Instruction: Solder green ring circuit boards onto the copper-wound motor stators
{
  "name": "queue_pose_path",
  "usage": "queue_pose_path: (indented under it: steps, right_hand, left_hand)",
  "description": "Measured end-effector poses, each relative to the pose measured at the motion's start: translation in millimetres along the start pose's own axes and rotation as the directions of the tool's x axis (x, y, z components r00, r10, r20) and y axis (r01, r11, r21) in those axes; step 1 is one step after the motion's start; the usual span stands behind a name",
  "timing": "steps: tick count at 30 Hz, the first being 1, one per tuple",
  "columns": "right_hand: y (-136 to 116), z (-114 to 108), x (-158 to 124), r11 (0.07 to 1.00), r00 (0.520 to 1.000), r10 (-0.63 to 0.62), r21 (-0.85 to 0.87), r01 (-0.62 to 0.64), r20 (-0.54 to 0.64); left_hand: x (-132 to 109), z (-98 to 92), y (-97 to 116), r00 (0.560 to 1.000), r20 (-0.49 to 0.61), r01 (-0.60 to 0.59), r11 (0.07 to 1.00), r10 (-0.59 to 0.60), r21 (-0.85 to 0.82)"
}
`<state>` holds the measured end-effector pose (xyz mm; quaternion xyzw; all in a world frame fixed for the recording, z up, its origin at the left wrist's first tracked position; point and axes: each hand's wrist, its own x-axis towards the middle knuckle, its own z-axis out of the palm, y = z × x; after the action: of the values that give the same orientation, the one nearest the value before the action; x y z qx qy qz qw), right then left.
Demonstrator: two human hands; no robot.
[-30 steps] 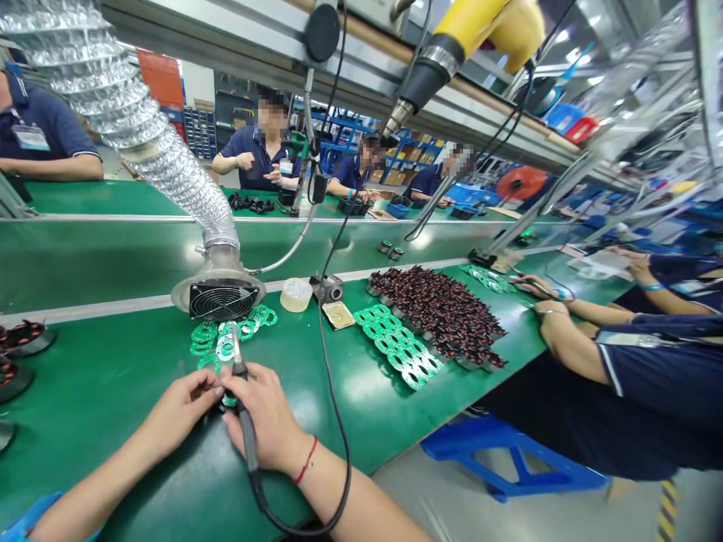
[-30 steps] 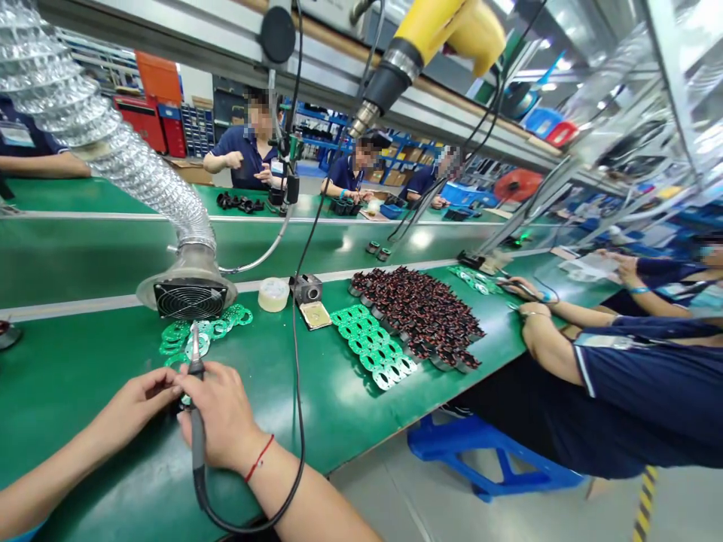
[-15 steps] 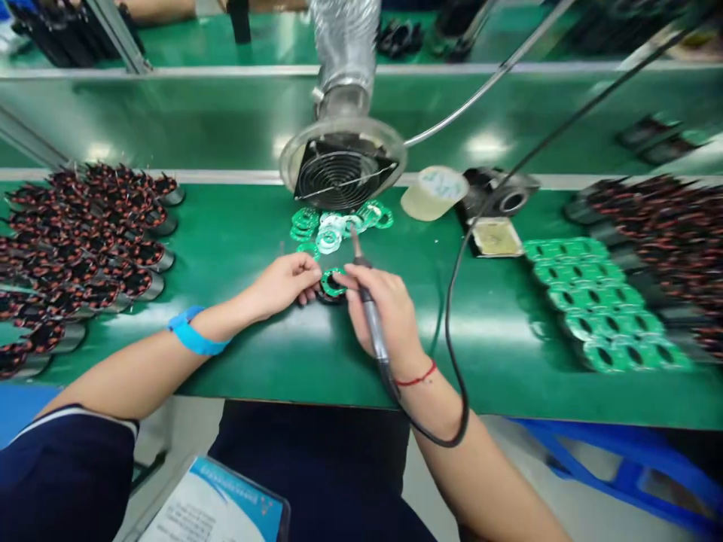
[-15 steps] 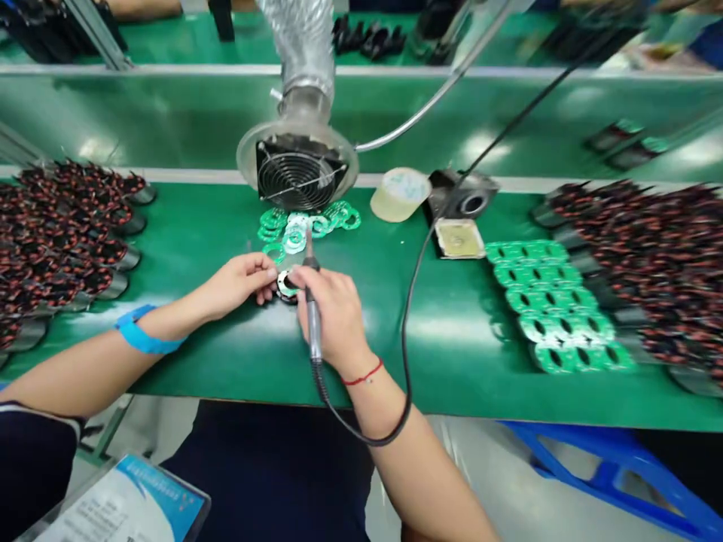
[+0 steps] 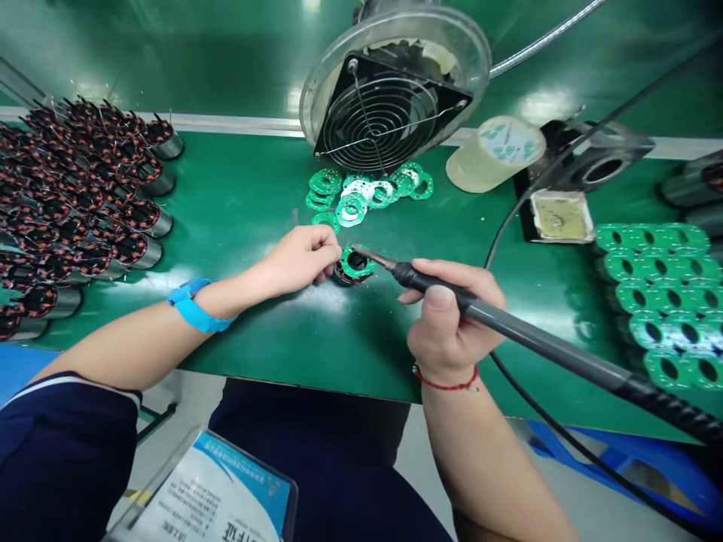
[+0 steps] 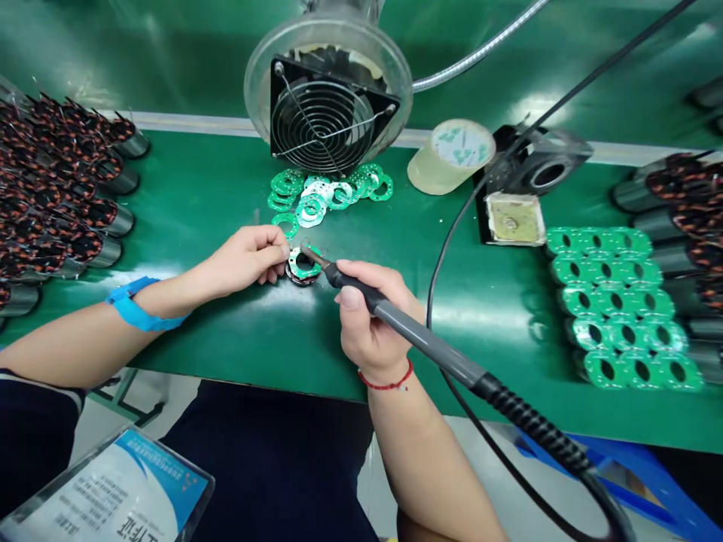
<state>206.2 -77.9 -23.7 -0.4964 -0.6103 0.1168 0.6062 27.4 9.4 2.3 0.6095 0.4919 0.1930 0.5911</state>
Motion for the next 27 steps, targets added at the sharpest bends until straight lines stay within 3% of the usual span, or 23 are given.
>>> queue_pose_path:
  steps: [9, 19, 27]
  right_hand:
    - [-5, 1, 3, 1.000, 0.999, -0.021, -0.014, 0.021, -0.032]
    - [-2, -1, 1, 0.999, 0.999, -0.003, -0.047, 0.005, 0.038]
    - [-3, -4, 2, 0.998, 0.996, -0.039, -0.049, 0.043, 0.085]
  left_hand:
    - [0, -2.7, -3, 0.990, -0.039, -0.130, 0.981, 0.137, 0.143]
    - [-2, 1.9, -2, 0.994, -0.069, -0.067, 0.969, 0.086, 0.239]
    - [-11, 10.3, 8, 0.966, -0.143, -0.132, 0.886, 0.216, 0.444]
